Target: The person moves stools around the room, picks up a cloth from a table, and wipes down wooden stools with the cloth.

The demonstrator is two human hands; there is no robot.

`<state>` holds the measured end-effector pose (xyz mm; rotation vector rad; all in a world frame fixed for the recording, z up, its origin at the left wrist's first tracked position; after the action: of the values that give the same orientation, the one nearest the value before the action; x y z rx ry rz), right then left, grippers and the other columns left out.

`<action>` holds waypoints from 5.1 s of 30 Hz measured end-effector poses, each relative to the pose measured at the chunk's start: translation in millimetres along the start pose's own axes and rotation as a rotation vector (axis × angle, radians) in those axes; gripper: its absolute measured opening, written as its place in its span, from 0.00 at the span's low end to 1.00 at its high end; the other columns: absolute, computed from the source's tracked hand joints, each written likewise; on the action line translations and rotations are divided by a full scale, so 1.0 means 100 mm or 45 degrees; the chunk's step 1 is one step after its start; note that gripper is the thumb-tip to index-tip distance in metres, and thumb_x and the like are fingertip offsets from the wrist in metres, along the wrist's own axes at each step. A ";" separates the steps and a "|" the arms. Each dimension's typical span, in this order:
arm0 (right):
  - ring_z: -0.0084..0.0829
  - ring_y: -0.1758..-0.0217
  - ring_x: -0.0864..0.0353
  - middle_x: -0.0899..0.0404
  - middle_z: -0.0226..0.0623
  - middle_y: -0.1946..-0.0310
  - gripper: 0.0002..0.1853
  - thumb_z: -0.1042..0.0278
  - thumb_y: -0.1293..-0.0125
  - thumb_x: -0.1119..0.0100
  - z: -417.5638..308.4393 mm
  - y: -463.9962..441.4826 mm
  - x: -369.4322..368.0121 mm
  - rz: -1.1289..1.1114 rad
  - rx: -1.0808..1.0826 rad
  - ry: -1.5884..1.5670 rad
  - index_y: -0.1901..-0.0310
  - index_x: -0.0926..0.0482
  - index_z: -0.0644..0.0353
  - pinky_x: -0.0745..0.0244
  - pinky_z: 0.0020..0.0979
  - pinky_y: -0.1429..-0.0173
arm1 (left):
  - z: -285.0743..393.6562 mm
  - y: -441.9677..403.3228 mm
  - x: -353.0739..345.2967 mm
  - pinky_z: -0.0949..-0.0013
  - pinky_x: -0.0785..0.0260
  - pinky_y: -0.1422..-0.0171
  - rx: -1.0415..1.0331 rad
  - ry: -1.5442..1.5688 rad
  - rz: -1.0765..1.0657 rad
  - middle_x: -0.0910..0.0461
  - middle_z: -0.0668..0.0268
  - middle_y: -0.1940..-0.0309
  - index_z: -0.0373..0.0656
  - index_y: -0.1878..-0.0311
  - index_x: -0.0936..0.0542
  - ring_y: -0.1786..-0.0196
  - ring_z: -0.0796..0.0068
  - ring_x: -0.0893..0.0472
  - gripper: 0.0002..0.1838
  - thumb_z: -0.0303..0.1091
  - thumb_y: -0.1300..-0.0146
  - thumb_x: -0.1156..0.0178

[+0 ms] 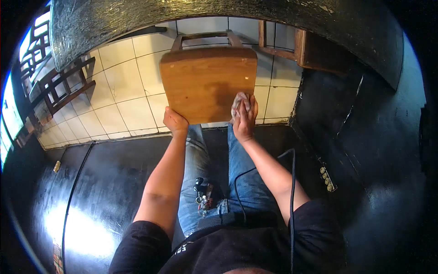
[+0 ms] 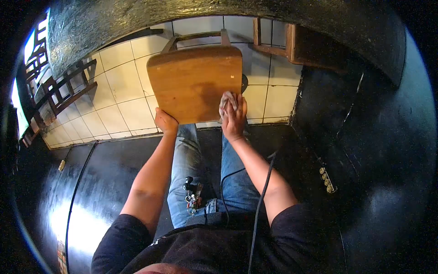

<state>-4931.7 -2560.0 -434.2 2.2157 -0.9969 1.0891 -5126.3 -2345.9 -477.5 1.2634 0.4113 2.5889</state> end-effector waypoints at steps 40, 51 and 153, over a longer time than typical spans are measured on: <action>0.50 0.69 0.23 0.24 0.47 0.75 0.09 0.63 0.43 0.45 0.47 -1.16 0.09 0.351 -0.663 -0.379 0.68 0.26 0.60 0.30 0.44 0.65 | 0.13 -0.28 -0.10 0.58 0.36 0.69 -0.096 0.030 -0.017 0.24 0.50 0.81 0.32 0.74 0.25 0.77 0.55 0.26 0.32 0.49 0.29 0.67; 0.41 0.71 0.20 0.21 0.46 0.75 0.10 0.65 0.44 0.42 0.53 -1.17 0.09 0.412 -0.641 -0.660 0.68 0.24 0.64 0.28 0.36 0.66 | 0.68 -0.47 -0.11 0.62 0.37 0.70 -0.363 -0.169 -0.153 0.29 0.54 0.81 0.35 0.73 0.29 0.77 0.61 0.31 0.24 0.48 0.31 0.55; 0.45 0.59 0.20 0.20 0.49 0.64 0.26 0.48 0.54 0.35 -5.29 -0.31 -1.03 -1.140 0.706 0.185 0.56 0.23 0.57 0.25 0.38 0.56 | -0.82 -0.17 4.00 0.64 0.27 0.60 0.617 1.756 -0.244 0.25 0.61 0.57 0.48 0.48 0.33 0.58 0.66 0.23 0.20 0.49 0.37 0.47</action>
<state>-5199.3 -2143.5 -218.5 2.4998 0.4306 1.1082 -5430.7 -2212.3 -239.9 -0.7104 1.3039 2.8158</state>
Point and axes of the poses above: each hand's wrist, its own y-axis away from the middle knuckle, its own x-axis out of the back of the hand, z = x × y, the point moved 9 cm from there along -y, towards the middle knuckle
